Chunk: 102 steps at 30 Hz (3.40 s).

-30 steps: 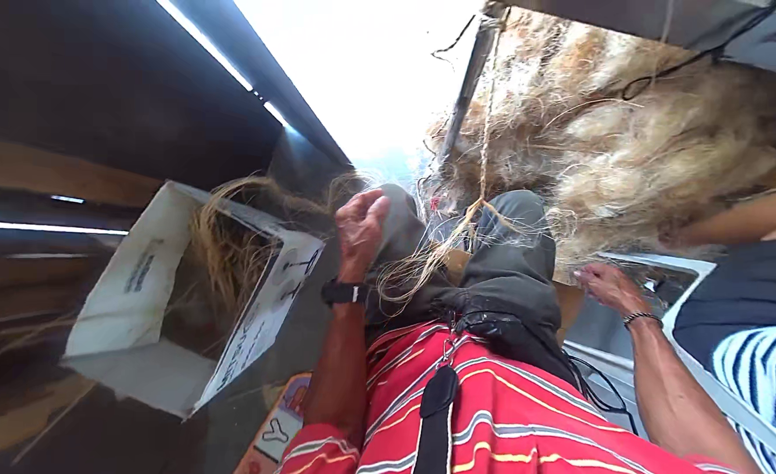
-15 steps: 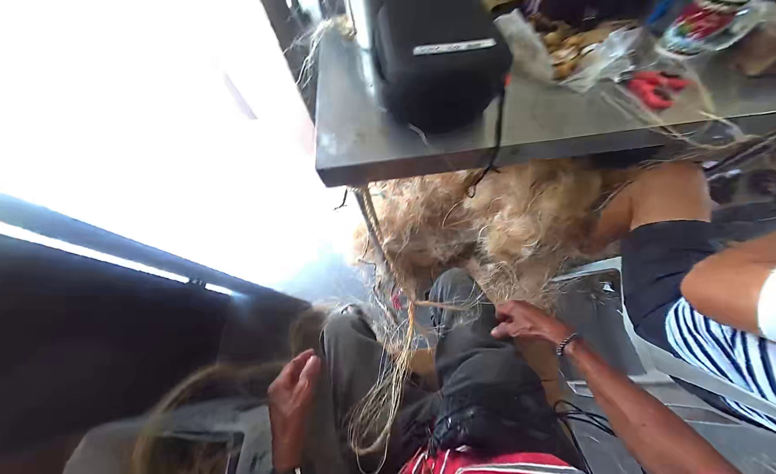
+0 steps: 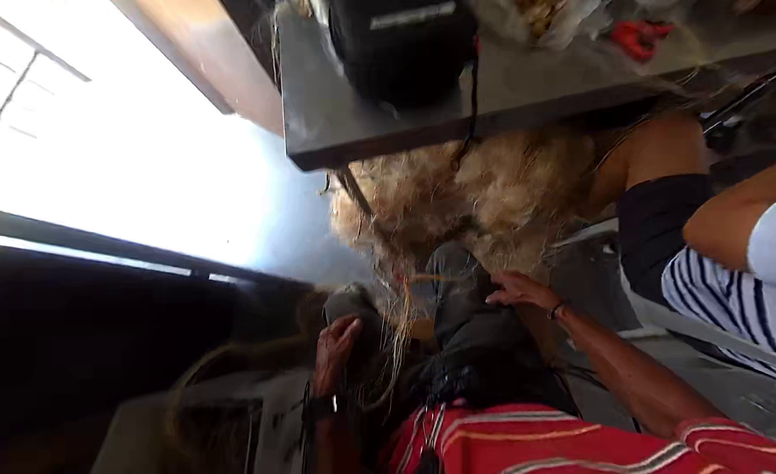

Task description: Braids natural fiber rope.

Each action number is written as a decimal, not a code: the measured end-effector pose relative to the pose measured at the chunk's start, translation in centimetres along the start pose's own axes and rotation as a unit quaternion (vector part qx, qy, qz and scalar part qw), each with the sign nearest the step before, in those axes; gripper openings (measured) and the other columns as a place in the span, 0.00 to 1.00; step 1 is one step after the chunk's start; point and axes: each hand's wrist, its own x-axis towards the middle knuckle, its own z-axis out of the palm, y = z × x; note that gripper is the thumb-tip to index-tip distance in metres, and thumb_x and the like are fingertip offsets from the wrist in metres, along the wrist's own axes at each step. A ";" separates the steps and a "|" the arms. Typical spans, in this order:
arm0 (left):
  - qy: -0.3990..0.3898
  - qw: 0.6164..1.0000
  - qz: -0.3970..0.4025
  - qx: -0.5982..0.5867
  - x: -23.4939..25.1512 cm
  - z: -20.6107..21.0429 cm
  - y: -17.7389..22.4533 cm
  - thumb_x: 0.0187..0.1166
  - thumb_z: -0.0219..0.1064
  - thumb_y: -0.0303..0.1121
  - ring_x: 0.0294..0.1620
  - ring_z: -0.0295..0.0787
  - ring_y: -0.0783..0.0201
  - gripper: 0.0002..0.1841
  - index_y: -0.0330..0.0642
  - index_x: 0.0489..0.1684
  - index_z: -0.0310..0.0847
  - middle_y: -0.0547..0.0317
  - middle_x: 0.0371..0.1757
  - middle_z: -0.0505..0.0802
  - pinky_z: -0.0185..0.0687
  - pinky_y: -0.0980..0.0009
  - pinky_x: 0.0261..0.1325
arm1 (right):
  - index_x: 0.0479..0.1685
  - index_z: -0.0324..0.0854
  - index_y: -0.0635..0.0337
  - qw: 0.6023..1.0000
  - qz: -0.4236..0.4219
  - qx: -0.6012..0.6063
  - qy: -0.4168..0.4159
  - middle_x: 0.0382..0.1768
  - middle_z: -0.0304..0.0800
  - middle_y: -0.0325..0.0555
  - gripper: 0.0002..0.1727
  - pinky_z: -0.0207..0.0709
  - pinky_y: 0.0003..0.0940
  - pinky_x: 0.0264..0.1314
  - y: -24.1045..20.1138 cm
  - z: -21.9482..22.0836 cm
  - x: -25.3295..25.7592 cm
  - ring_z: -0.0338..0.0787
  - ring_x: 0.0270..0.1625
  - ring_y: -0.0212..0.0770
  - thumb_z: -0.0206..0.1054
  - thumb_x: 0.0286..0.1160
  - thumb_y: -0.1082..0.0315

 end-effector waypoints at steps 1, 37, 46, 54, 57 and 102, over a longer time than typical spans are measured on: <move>-0.004 1.000 -0.003 0.001 -0.1 -0.1 0.1 0.84 0.62 0.40 0.44 0.91 0.59 0.18 0.36 0.60 0.88 0.50 0.47 0.95 0.87 0.55 0.53 | 0.55 0.84 0.72 1.000 0.000 -0.004 -0.005 0.52 0.88 0.70 0.27 0.74 0.68 0.66 0.0 0.0 0.1 0.87 0.59 0.67 0.76 0.75 0.52; 0.128 0.991 0.018 -0.045 0.1 3.6 -0.1 0.78 0.69 0.29 0.53 0.93 0.59 0.11 0.37 0.53 0.91 0.50 0.51 0.95 0.87 0.56 0.64 | 0.49 0.85 0.69 0.992 0.044 -0.080 -0.090 0.36 0.89 0.61 0.18 0.83 0.63 0.46 1.3 -1.5 2.7 0.91 0.35 0.55 0.67 0.79 0.59; 0.097 0.983 0.007 -0.158 -0.2 2.5 -1.3 0.81 0.66 0.31 0.51 0.93 0.62 0.13 0.35 0.57 0.91 0.50 0.49 0.96 0.85 0.63 0.64 | 0.49 0.83 0.73 0.984 0.070 -0.096 -0.134 0.32 0.89 0.58 0.15 0.84 0.52 0.39 -1.0 -2.4 3.4 0.90 0.31 0.49 0.67 0.80 0.64; 0.106 0.978 0.024 -0.180 -0.1 2.5 -1.7 0.82 0.64 0.30 0.50 0.93 0.60 0.14 0.33 0.57 0.90 0.48 0.48 0.96 0.84 0.61 0.63 | 0.53 0.81 0.76 0.967 0.103 -0.136 -0.189 0.36 0.90 0.58 0.18 0.86 0.49 0.41 -3.2 -3.4 4.2 0.91 0.34 0.46 0.65 0.82 0.64; 0.106 0.978 0.032 -0.176 -0.1 2.5 -1.7 0.82 0.64 0.30 0.51 0.93 0.58 0.14 0.32 0.57 0.90 0.46 0.48 0.95 0.84 0.61 0.64 | 0.52 0.81 0.76 0.966 0.099 -0.131 -0.201 0.35 0.91 0.55 0.18 0.87 0.46 0.41 -3.5 -3.7 4.5 0.91 0.33 0.43 0.64 0.81 0.64; 0.432 0.829 -0.317 0.162 -9.6 -10.8 -21.8 0.59 0.71 0.21 0.84 0.65 0.32 0.46 0.42 0.89 0.61 0.36 0.81 0.76 0.65 0.31 0.76 | 0.45 0.83 0.70 0.976 0.104 -0.109 -0.156 0.26 0.90 0.50 0.13 0.84 0.39 0.32 -1.5 -3.1 4.3 0.89 0.25 0.40 0.67 0.80 0.64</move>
